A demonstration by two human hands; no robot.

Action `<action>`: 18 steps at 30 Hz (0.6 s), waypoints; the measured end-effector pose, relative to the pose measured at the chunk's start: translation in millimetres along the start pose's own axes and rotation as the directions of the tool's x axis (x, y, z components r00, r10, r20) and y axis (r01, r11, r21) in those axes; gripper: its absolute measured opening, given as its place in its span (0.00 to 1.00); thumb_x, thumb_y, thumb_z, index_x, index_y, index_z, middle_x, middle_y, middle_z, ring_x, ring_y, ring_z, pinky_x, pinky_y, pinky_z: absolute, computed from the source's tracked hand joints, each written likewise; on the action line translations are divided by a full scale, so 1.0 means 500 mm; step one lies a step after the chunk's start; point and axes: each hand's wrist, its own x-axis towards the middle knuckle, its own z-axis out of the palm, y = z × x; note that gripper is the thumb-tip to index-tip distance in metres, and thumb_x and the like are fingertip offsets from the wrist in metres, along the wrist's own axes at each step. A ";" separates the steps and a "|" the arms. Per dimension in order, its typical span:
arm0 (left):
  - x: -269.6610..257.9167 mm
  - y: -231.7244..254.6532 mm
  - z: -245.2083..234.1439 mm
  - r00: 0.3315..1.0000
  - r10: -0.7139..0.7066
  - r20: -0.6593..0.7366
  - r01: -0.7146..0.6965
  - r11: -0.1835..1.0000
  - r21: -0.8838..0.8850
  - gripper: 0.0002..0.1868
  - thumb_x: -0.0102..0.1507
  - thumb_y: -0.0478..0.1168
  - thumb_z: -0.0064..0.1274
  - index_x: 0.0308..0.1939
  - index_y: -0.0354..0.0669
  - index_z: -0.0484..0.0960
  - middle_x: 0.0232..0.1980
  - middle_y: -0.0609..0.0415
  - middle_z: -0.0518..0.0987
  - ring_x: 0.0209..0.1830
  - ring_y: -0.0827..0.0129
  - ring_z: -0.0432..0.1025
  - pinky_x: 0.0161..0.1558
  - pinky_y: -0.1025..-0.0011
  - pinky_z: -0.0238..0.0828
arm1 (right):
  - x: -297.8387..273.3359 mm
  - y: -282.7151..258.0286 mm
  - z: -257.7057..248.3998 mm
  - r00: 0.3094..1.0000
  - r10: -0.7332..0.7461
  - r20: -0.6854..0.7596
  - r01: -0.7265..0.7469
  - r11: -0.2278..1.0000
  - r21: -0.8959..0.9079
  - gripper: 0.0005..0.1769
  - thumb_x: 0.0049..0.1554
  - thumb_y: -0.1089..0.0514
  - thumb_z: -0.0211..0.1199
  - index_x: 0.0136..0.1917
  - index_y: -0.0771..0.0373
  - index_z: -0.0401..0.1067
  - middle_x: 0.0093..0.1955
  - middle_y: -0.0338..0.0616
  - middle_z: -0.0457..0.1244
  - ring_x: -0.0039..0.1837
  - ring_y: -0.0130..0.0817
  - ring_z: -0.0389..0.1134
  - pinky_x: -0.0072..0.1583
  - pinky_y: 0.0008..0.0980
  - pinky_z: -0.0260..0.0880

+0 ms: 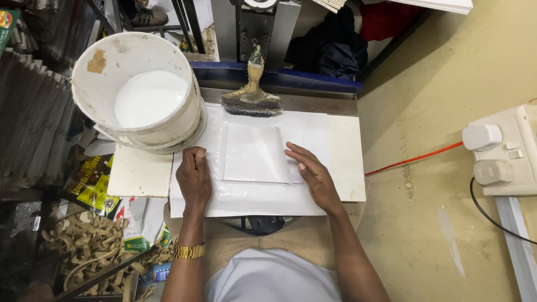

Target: The person applies glue to the spine of a white paper cover using a brush dipped in a bucket. They then fold the cover over and press it down to adhere the edges.

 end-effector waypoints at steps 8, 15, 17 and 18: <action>0.004 0.003 -0.001 1.000 0.006 0.016 -0.007 1.000 0.027 0.18 0.77 0.51 0.32 0.47 0.44 0.75 0.21 0.49 0.71 0.25 0.59 0.71 0.36 0.60 0.69 | 0.048 -0.030 0.106 0.882 -0.238 0.408 0.302 0.948 -0.100 0.37 0.67 0.35 0.36 0.74 0.61 0.64 0.81 0.54 0.52 0.84 0.54 0.42 0.81 0.57 0.34; 0.004 0.011 -0.006 0.999 -0.030 0.016 0.029 0.998 0.057 0.20 0.77 0.52 0.31 0.45 0.46 0.76 0.22 0.48 0.74 0.27 0.55 0.73 0.38 0.59 0.71 | 0.078 -0.020 0.146 0.840 -0.208 0.501 0.421 0.833 -0.359 0.51 0.62 0.24 0.25 0.76 0.64 0.61 0.80 0.57 0.51 0.84 0.52 0.43 0.81 0.52 0.29; 0.005 0.017 -0.006 0.999 -0.040 0.028 0.039 0.998 0.043 0.20 0.77 0.51 0.32 0.45 0.46 0.76 0.23 0.47 0.74 0.28 0.55 0.73 0.38 0.58 0.71 | 0.077 -0.019 0.141 0.843 -0.161 0.514 0.413 0.806 -0.424 0.51 0.61 0.23 0.26 0.77 0.61 0.60 0.81 0.55 0.51 0.84 0.51 0.43 0.81 0.52 0.27; 0.008 0.015 -0.006 0.999 -0.041 0.022 0.040 0.998 0.041 0.20 0.77 0.51 0.32 0.45 0.46 0.76 0.23 0.47 0.74 0.28 0.55 0.73 0.38 0.58 0.71 | 0.079 -0.017 0.140 0.840 -0.163 0.518 0.417 0.804 -0.424 0.51 0.61 0.23 0.26 0.77 0.61 0.60 0.81 0.55 0.51 0.84 0.51 0.43 0.81 0.52 0.27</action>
